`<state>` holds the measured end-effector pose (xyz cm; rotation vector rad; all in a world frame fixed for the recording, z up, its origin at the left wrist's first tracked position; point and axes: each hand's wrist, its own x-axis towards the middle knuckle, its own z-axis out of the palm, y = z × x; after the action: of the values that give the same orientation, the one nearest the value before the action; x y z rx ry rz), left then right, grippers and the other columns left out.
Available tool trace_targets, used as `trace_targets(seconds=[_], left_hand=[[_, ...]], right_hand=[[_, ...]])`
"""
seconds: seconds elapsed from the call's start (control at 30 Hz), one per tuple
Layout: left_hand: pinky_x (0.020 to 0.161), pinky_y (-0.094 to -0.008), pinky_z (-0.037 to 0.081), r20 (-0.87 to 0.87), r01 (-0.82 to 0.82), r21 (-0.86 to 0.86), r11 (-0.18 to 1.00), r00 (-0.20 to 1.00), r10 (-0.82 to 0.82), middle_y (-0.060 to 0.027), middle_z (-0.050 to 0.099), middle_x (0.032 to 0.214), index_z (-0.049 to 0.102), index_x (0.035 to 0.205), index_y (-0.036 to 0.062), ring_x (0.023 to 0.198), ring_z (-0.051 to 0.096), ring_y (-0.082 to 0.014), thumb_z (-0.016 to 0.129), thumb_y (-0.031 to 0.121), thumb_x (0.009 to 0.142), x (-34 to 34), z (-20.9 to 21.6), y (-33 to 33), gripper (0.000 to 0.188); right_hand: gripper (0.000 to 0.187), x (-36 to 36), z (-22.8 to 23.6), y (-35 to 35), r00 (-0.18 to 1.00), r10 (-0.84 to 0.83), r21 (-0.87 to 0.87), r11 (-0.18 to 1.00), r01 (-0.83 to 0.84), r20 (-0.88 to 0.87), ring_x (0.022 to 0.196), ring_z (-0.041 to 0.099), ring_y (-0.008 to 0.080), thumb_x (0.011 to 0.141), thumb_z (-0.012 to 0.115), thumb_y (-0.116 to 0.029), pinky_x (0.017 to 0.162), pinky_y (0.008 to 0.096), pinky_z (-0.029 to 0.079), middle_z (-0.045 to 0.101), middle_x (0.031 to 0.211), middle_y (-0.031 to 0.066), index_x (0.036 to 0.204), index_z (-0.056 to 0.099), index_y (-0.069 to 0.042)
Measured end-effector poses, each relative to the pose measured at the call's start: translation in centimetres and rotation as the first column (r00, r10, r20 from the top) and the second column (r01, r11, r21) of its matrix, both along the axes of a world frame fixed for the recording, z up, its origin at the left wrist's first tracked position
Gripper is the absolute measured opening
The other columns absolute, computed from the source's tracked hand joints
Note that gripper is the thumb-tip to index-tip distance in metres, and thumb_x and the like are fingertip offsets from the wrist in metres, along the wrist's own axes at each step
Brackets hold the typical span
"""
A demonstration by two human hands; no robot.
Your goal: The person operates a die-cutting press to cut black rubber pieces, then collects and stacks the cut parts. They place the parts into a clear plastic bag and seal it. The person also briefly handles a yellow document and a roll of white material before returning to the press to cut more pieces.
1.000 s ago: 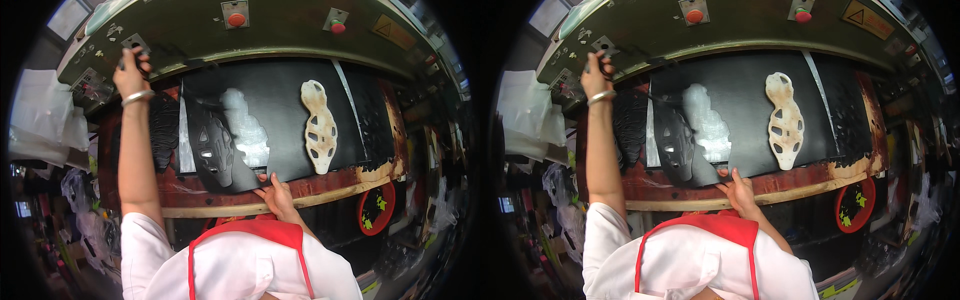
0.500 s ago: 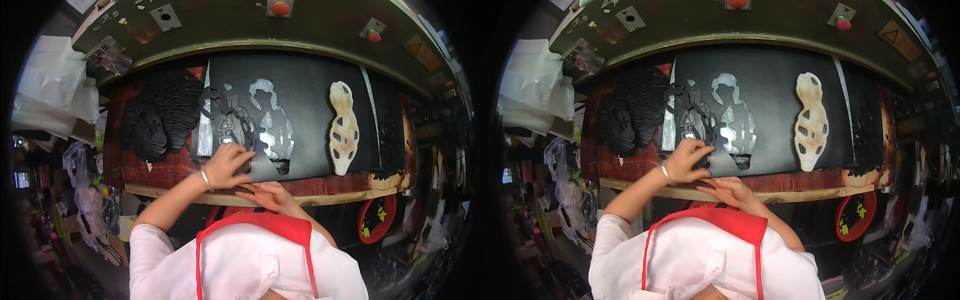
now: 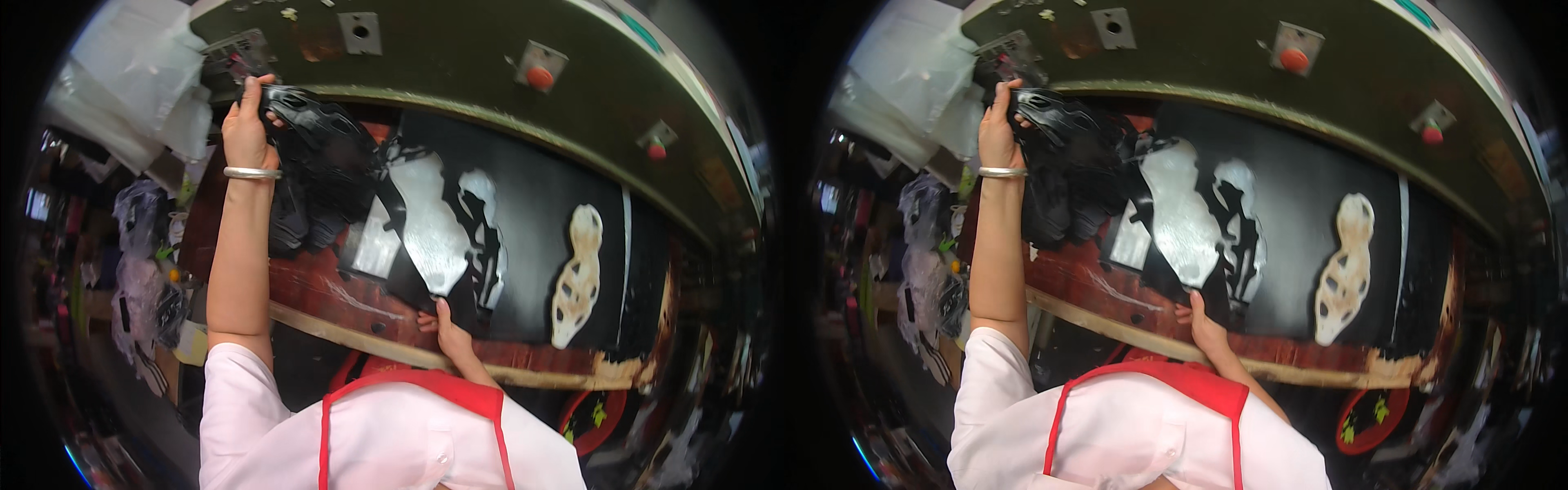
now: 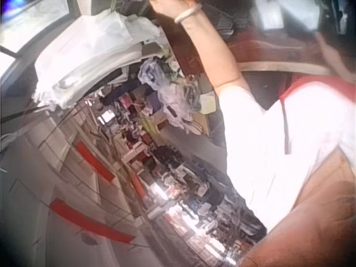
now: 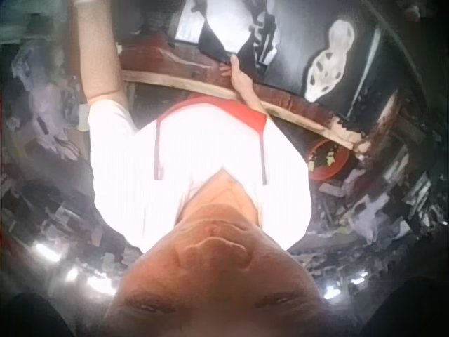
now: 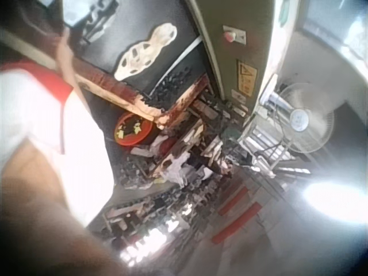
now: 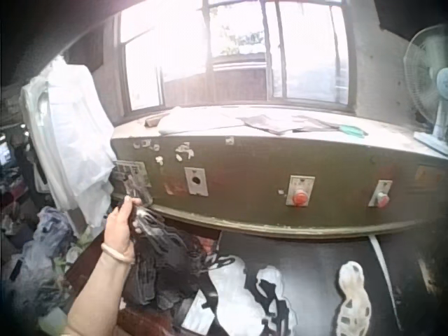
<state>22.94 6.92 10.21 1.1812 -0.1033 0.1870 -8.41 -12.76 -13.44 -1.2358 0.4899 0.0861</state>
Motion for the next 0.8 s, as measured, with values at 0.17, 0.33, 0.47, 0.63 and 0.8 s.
trace_targets(seconds=[0.17, 0.33, 0.47, 0.63, 0.8], left_hand=[[0.046, -0.0202, 0.036, 0.099, -0.339, -0.128, 0.932, 0.931, 0.352, -0.0028, 0.051, 0.073, 0.062, 0.094, 0.002, 0.053, 0.044, -0.0079, 0.056, 0.029, 0.097, 3.1, 5.5, 3.1, 0.028], [0.052, -0.0216, 0.035, 0.339, -0.291, 0.363, 0.885, 0.926, 0.165, 0.0012, 0.048, 0.071, 0.061, 0.113, -0.0018, 0.058, 0.042, -0.0069, 0.057, 0.03, 0.096, 4.9, 12.1, 8.8, 0.036], [0.04, -0.0205, 0.034, 0.23, -0.288, 0.494, 0.821, 0.953, 0.196, 0.0033, 0.053, 0.063, 0.063, 0.096, 0.0042, 0.045, 0.044, -0.0049, 0.057, 0.033, 0.095, 3.6, 12.7, 11.5, 0.03], [0.058, -0.0206, 0.036, 0.24, -0.107, 0.504, 0.857, 0.971, -0.02, 0.005, 0.046, 0.064, 0.066, 0.111, 0.0032, 0.06, 0.04, -0.0049, 0.059, 0.023, 0.095, 2.3, 10.7, 14.5, 0.027], [0.058, -0.0202, 0.035, 0.207, 0.014, 0.531, 0.847, 0.967, -0.146, 0.0059, 0.045, 0.064, 0.064, 0.112, 0.0042, 0.059, 0.04, -0.0043, 0.055, 0.026, 0.097, 2.8, 7.5, 16.2, 0.028]], right_hand=[[0.031, -0.8, 0.6, -0.8, 0.963, 0.094, -0.272, 0.948, -0.164, -0.251, 0.054, 0.057, 0.0136, 0.097, 0.051, -0.025, 0.052, 0.0287, 0.045, 0.058, 0.058, 0.0051, 0.079, 0.062, -0.002], [0.015, -1.8, -0.6, -1.1, 0.983, 0.185, -0.393, 0.903, -0.176, -0.015, 0.054, 0.053, 0.0143, 0.093, 0.057, -0.015, 0.054, 0.0314, 0.043, 0.054, 0.059, 0.0034, 0.085, 0.059, -0.003], [0.013, -1.7, -1.0, -1.1, 0.978, 0.208, -0.341, 0.921, -0.189, 0.019, 0.058, 0.05, 0.0114, 0.086, 0.067, -0.017, 0.055, 0.028, 0.042, 0.054, 0.067, 0.0005, 0.086, 0.061, -0.006], [0.023, -1.6, 0.7, -1.1, 0.98, 0.2, -0.385, 0.903, -0.188, -0.007, 0.061, 0.047, 0.0066, 0.076, 0.078, -0.017, 0.056, 0.023, 0.04, 0.056, 0.075, -0.0029, 0.091, 0.063, -0.007], [0.017, -1.5, 3.4, 1.4, 0.962, 0.237, -0.358, 0.893, -0.272, -0.139, 0.064, 0.048, 0.0047, 0.076, 0.078, -0.012, 0.059, 0.0207, 0.041, 0.058, 0.077, -0.0022, 0.085, 0.066, -0.004]])
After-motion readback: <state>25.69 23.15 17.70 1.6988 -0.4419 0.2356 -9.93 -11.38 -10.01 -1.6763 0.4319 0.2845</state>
